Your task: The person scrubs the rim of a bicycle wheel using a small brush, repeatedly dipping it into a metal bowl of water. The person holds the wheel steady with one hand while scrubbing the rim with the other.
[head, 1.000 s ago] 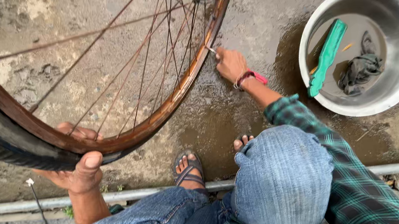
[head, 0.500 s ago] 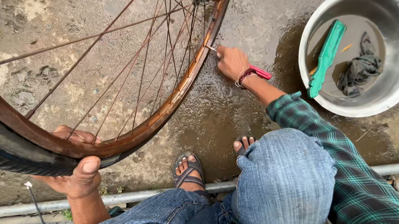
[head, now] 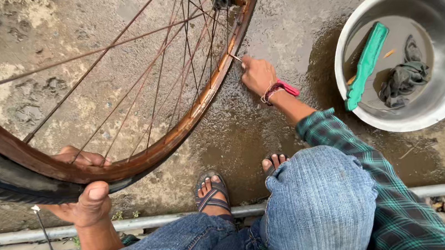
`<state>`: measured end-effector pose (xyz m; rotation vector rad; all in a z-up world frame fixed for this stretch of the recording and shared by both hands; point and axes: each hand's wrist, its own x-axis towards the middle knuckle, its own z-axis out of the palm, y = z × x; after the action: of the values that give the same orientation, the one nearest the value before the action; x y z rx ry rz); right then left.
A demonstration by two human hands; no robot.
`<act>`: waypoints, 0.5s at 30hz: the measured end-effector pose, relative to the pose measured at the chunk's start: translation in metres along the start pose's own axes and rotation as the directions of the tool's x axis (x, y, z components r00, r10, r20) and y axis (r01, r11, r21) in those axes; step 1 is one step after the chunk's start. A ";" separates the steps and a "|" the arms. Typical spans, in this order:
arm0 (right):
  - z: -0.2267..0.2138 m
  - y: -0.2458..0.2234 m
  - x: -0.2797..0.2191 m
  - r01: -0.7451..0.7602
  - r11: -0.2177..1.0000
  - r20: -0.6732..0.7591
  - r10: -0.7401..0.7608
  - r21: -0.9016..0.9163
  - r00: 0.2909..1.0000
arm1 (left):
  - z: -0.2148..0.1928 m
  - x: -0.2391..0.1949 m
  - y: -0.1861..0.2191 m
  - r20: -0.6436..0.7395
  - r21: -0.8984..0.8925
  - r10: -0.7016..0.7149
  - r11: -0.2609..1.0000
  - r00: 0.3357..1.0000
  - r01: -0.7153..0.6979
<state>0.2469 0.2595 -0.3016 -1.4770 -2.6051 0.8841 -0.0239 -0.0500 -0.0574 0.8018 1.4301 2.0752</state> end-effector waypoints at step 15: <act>0.007 0.019 0.010 0.065 0.998 -0.046 -0.066 -0.019 0.997 | 0.008 0.004 0.006 -0.004 0.025 -0.015 1.000 1.000 0.015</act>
<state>0.2542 0.2715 -0.3189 -1.3896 -2.6173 0.8126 -0.0220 -0.0439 -0.0491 0.7948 1.4623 2.0532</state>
